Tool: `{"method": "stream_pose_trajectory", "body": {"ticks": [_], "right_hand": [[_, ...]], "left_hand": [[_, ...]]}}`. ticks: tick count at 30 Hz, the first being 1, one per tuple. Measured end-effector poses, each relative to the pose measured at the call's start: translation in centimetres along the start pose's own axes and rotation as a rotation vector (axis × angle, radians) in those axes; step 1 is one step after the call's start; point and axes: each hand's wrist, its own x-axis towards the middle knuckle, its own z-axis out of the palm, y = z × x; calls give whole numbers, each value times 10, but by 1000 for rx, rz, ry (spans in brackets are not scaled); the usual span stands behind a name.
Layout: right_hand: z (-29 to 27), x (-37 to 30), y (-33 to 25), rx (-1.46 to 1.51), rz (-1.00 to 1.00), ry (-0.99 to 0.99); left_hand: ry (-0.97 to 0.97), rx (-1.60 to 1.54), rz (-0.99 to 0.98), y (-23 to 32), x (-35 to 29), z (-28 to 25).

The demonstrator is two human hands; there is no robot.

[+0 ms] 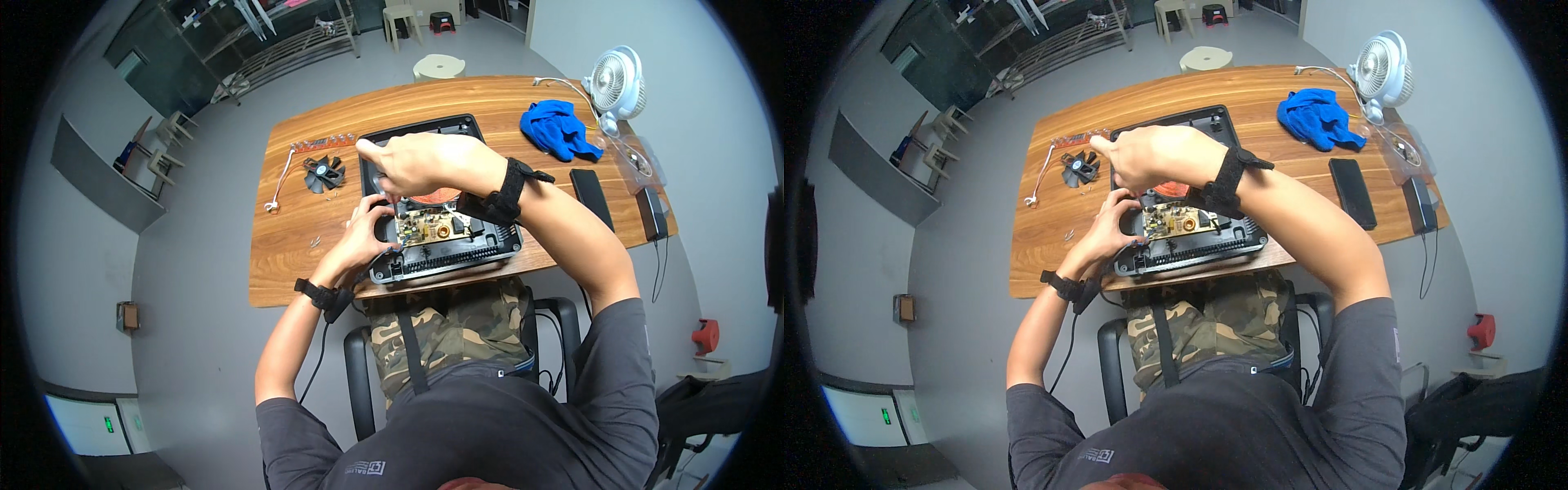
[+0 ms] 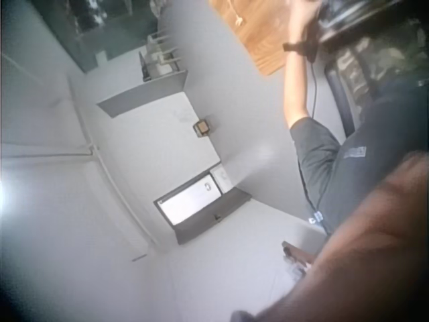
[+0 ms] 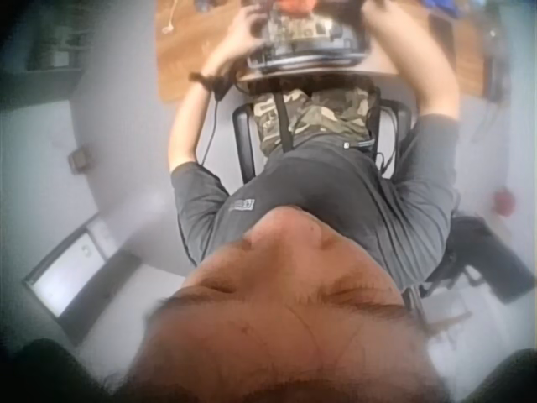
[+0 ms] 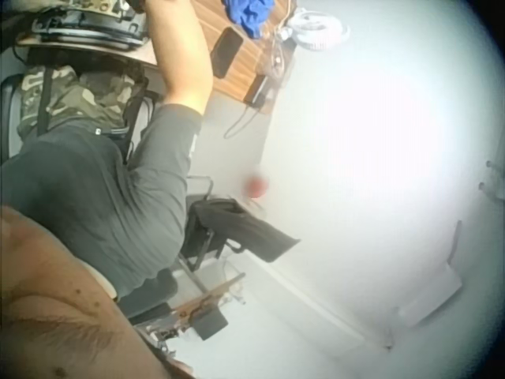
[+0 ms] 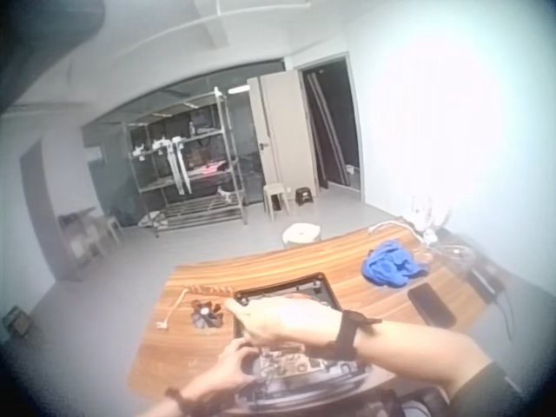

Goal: The person assembles an electronic device on a wooden table. They place a copper heatsink and a circuit board into a black plastic housing, then use a screwdriver to secure the components. Finally, they wipe a fan with a blue cloth and install it into the housing.

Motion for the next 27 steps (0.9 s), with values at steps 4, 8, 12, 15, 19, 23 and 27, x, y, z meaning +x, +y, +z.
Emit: {"method": "stream_pose_trajectory", "body": {"ticks": [4,8,12,15,19,23,27], "right_hand": [[12,1,3,-86,-53,151],[5,-1,-6,-111,45,168],[10,-5,7,-132,-31,160],[13,1,13,-40,-111,158],[9,-4,6,-97,-69,167],[-10,-10,-4,-60,53,16],[-3,-5,7,-25,28,-25]], "left_hand": [[10,18,19,6,1,-2],[1,10,12,-3,0,-1],[-7,28,5,2,1,-1],[-4,18,1,5,1,-2],[6,17,16,-2,1,1],[-21,-4,-25,-11,2,4],[2,-2,14,-8,2,3]]}}
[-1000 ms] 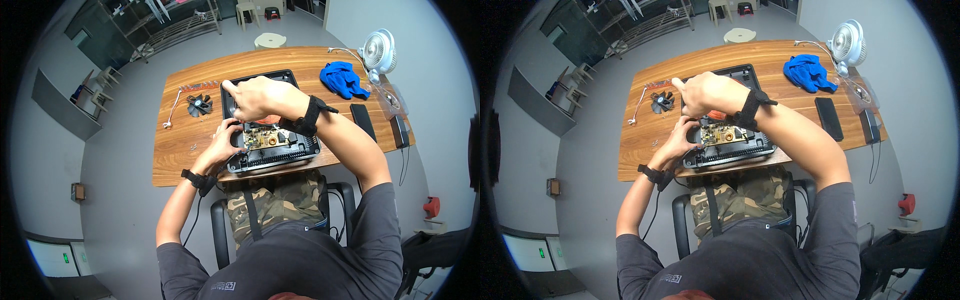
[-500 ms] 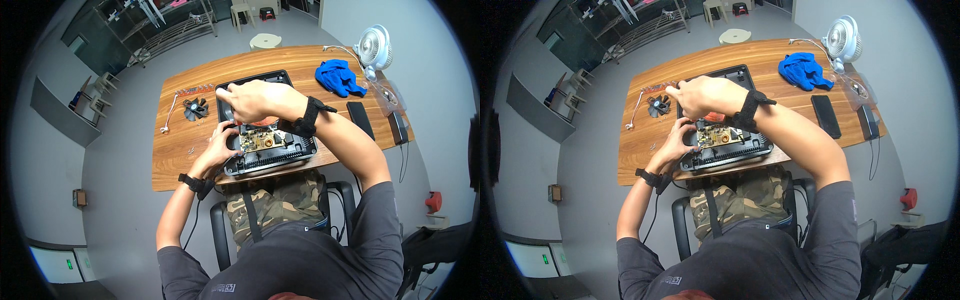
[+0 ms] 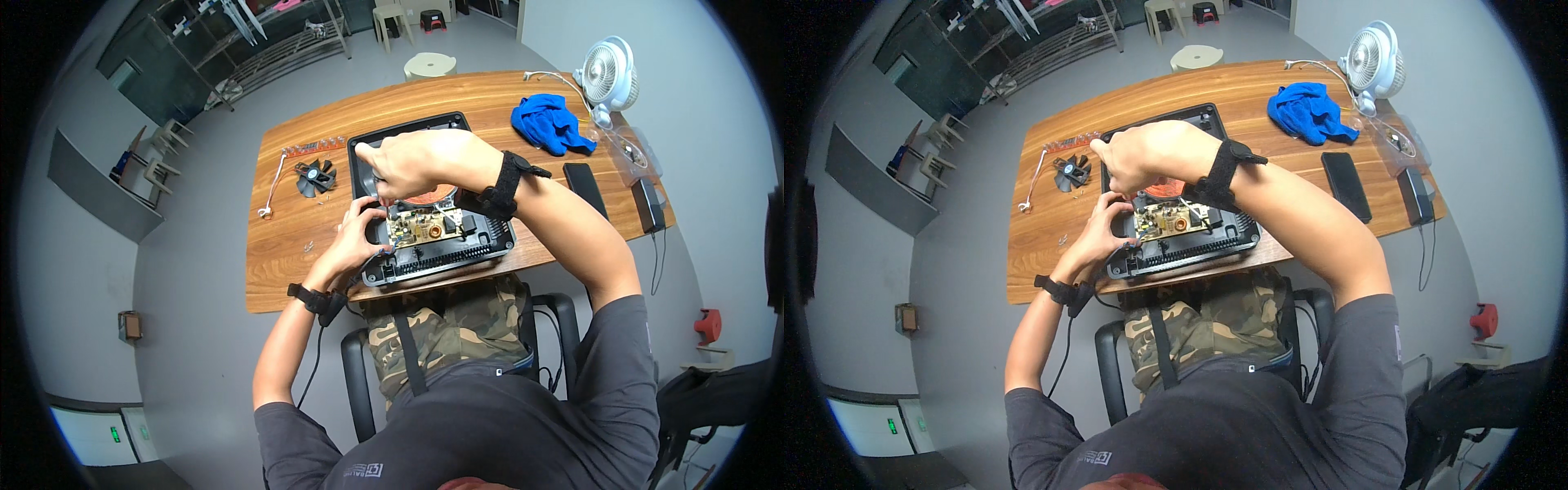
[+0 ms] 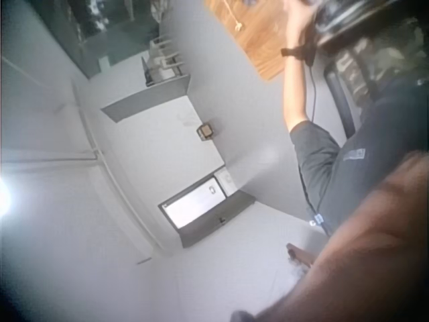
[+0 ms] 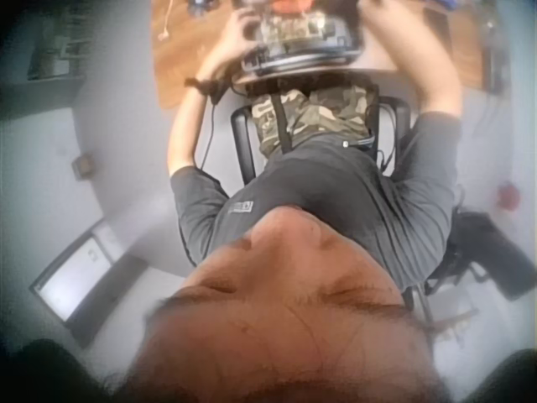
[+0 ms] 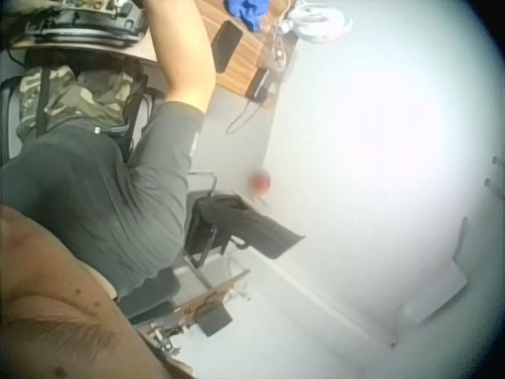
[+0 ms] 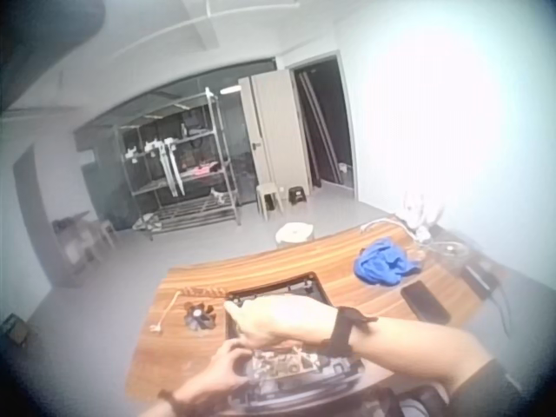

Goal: The person assembles an electronic device on a wooden table. They place a copper heatsink and a circuit board into a black plastic housing, then use a screwdriver to secure the components. Finally, they wipe a fan with a blue cloth and install it into the housing.

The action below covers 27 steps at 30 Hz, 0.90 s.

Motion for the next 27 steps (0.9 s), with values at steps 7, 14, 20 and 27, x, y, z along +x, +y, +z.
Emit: {"method": "stream_pose_trajectory", "body": {"ticks": [7,14,20,27], "right_hand": [[2,1,-8,-148,-9,164],[13,3,8,-44,-157,143],[19,14,-2,-51,-150,216],[14,4,-16,-139,-63,231]], "left_hand": [[4,18,-7,8,-2,-3],[-23,18,-29,19,-1,-8],[-2,27,-11,10,-2,-5],[-26,17,-57,19,-4,-10]]}}
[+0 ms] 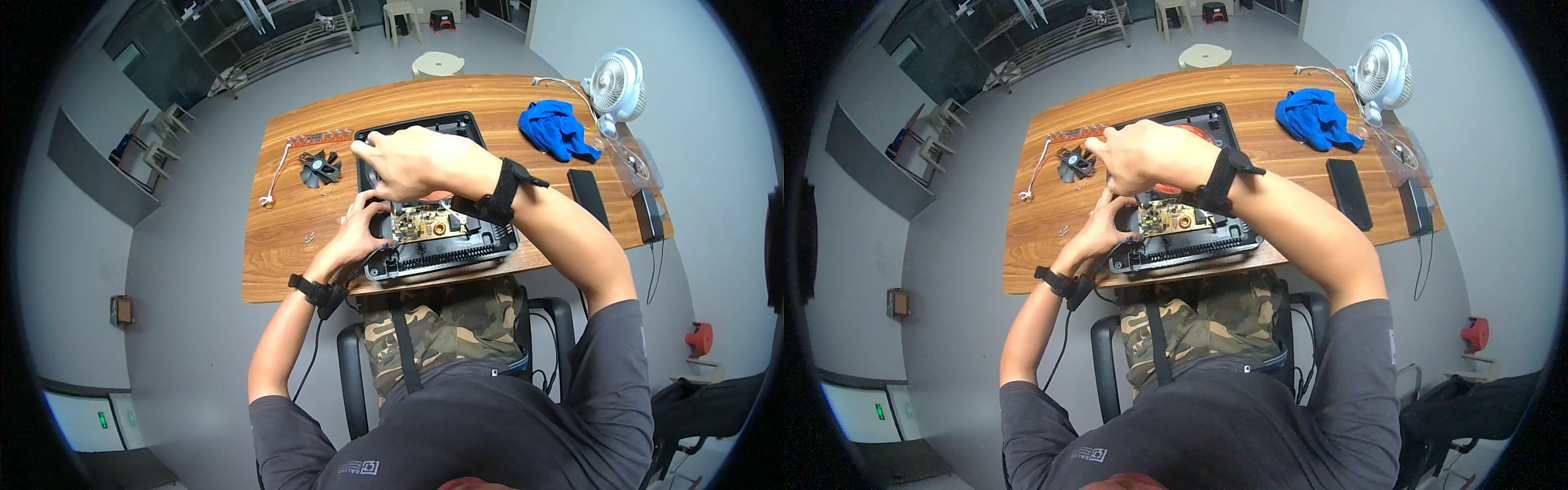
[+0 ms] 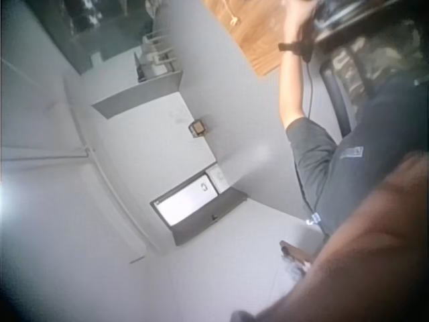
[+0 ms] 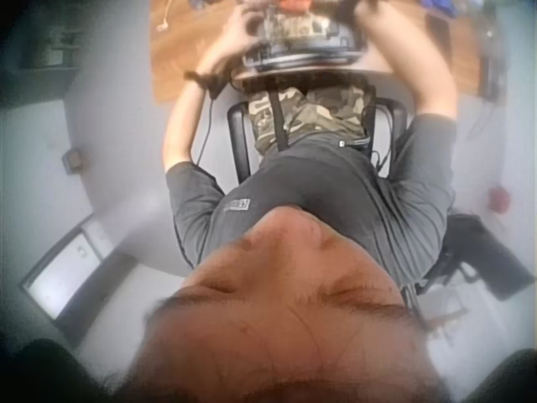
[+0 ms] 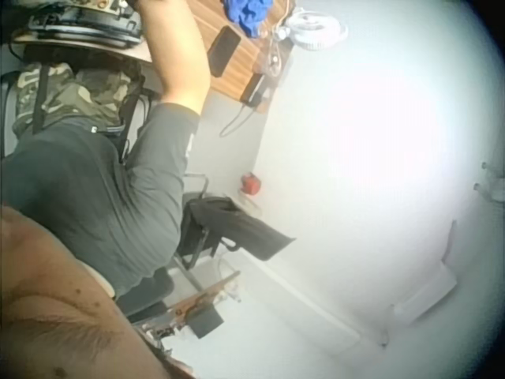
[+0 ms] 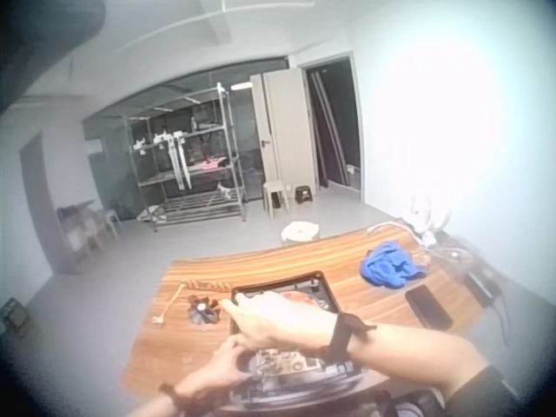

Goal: The person assembles an electronic device on a wooden table. They place a copper heatsink and a circuit board into a black plastic housing, then use a screwdriver to secure the components. Finally, they wipe a fan with a blue cloth and install it into the housing.

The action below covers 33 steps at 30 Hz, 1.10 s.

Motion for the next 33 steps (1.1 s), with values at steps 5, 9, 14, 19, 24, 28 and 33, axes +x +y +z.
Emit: {"method": "stream_pose_trajectory", "body": {"ticks": [5,9,14,19,24,28,33], "right_hand": [[5,5,11,101,-98,-37],[0,9,3,40,24,-131],[9,-4,8,35,-33,67],[9,7,14,59,-65,-89],[-5,7,-4,-35,32,-207],[-6,-1,0,21,7,-104],[0,-2,6,70,-97,-72]], "left_hand": [[26,-2,39,-5,1,3],[18,-12,32,-10,1,5],[2,-16,7,0,1,1],[24,-28,33,-4,1,2],[22,-10,14,-9,1,5],[12,4,12,-3,1,2],[34,-36,27,-10,2,6]]}}
